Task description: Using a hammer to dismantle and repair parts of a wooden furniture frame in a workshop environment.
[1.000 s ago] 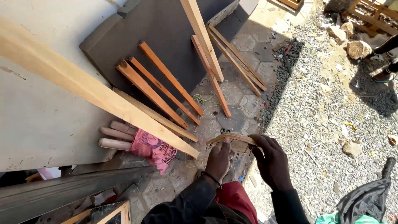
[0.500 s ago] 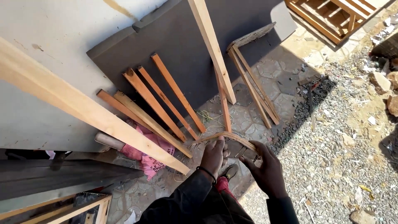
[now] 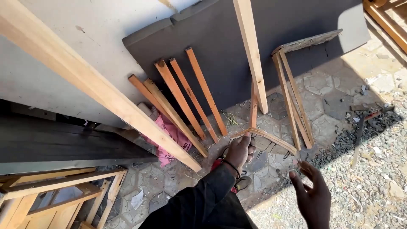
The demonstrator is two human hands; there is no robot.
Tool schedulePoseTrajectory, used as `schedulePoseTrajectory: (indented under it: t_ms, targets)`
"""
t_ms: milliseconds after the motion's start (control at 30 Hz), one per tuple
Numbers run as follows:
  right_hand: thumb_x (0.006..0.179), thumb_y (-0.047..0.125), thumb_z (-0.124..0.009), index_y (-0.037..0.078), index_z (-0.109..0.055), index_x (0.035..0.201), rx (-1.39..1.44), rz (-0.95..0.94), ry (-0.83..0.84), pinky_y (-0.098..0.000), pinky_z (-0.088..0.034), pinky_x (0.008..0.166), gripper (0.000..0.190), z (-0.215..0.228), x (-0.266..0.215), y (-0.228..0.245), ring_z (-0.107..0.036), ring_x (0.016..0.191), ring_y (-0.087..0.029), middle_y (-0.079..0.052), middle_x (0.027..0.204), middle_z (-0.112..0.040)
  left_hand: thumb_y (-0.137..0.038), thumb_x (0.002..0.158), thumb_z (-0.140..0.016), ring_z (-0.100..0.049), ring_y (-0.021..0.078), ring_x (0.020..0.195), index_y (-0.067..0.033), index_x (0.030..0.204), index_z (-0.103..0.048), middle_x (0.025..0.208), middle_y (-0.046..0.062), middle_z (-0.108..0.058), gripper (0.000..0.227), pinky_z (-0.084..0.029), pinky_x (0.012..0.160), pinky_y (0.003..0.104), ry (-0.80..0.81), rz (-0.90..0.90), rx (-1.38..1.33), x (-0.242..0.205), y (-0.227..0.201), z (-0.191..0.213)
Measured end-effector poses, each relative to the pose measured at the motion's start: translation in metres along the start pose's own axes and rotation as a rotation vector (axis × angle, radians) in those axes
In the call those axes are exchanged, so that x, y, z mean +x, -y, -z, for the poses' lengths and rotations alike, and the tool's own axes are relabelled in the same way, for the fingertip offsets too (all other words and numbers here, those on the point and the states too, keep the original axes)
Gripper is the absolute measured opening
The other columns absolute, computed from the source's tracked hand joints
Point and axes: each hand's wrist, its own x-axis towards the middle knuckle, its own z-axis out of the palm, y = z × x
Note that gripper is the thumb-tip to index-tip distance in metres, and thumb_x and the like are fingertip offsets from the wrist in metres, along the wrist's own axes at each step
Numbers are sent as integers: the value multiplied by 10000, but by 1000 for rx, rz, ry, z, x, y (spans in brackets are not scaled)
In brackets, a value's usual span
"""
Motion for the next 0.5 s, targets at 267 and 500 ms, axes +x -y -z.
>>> schedulePoseTrajectory:
  t_ms: [267, 500]
  targets:
    - [1018, 386, -900, 191, -793, 1636, 56, -233, -41, -545, -733, 1151, 657, -20, 10, -52, -807, 1552, -215, -12, 1641, -872, -683, 1285, -568, -457, 128, 611, -219, 1210, -679, 840, -65, -563, 483, -368, 585, 390, 96, 73, -195, 77, 15, 23]
    - [952, 521, -919, 292, -813, 1616, -66, -306, -39, -471, -811, 1079, 710, -34, 48, -71, -862, 1523, -154, 93, 1638, -891, -671, 1317, -516, -455, 159, 605, -245, 1122, -614, 827, -53, -503, 478, -330, 605, 414, 73, 201, -333, 178, 25, 58]
